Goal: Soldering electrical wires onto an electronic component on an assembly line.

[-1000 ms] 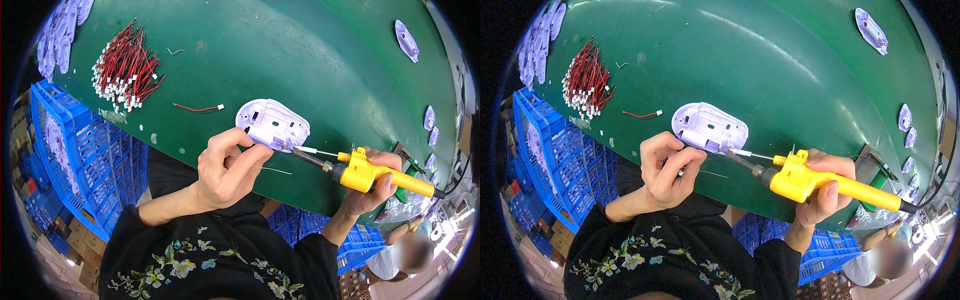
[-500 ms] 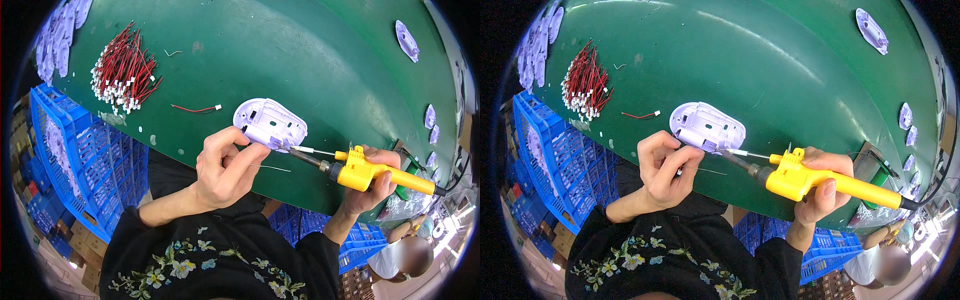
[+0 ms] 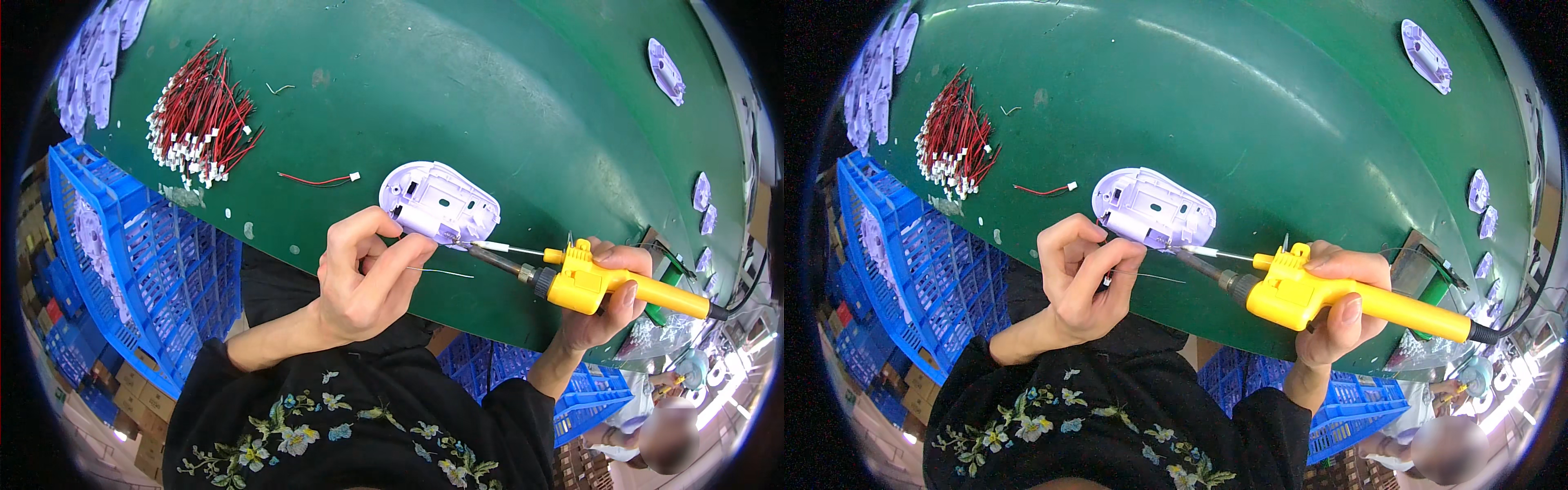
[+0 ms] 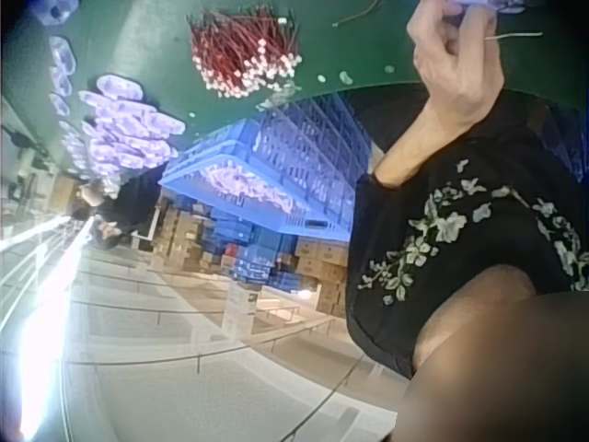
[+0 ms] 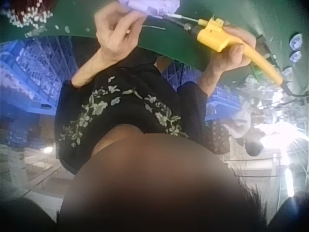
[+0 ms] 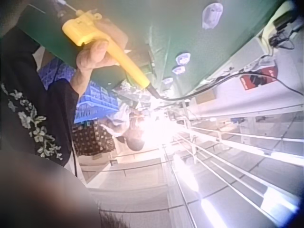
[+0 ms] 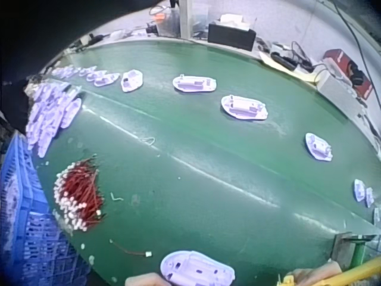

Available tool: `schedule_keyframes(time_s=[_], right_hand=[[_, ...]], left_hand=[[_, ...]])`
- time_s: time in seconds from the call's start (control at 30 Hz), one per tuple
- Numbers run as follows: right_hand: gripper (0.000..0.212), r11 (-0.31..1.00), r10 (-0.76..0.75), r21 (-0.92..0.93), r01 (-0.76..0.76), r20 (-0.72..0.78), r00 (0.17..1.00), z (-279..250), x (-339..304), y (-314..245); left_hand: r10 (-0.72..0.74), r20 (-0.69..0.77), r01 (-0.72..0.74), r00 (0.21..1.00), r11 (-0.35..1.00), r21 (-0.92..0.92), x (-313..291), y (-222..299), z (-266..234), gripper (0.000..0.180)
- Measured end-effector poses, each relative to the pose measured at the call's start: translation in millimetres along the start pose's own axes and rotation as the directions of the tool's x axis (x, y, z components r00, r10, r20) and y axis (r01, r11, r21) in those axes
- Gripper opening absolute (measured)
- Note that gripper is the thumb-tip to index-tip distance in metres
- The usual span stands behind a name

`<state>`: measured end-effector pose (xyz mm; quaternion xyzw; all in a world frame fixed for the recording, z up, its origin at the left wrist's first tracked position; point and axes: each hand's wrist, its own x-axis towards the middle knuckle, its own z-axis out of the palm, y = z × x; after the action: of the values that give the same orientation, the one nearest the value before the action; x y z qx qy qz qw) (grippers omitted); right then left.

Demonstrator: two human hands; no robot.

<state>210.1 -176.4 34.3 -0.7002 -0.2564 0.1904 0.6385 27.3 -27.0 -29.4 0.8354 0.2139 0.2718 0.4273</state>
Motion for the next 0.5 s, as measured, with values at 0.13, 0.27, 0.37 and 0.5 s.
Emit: schedule_keyframes(time_s=[0.13,0.27,0.37,0.5], right_hand=[[0.038,1.000,-0.009,-0.016,0.008,-0.028,1.000,0.5,-0.6,1.6],[0.038,1.000,-0.005,-0.008,0.005,-0.018,1.000,-1.0,-0.7,-2.7],[0.038,1.000,-0.005,0.014,0.005,-0.014,1.000,-5.5,-0.6,-2.2],[0.038,0.999,-0.024,-0.031,0.022,-0.068,0.997,-4.3,0.2,-1.9]], left_hand=[[0.001,0.001,-0.001,1.000,1.000,0.001,1.0,0.4,0.0,0.020],[0.001,0.001,-0.001,1.000,1.000,0.001,-0.2,1.0,-0.1,0.020],[0.000,-0.001,0.000,1.000,1.000,-0.007,-1.0,0.9,0.3,0.020],[-0.002,0.002,0.002,1.000,1.000,-0.017,-0.1,1.7,1.5,0.020]])
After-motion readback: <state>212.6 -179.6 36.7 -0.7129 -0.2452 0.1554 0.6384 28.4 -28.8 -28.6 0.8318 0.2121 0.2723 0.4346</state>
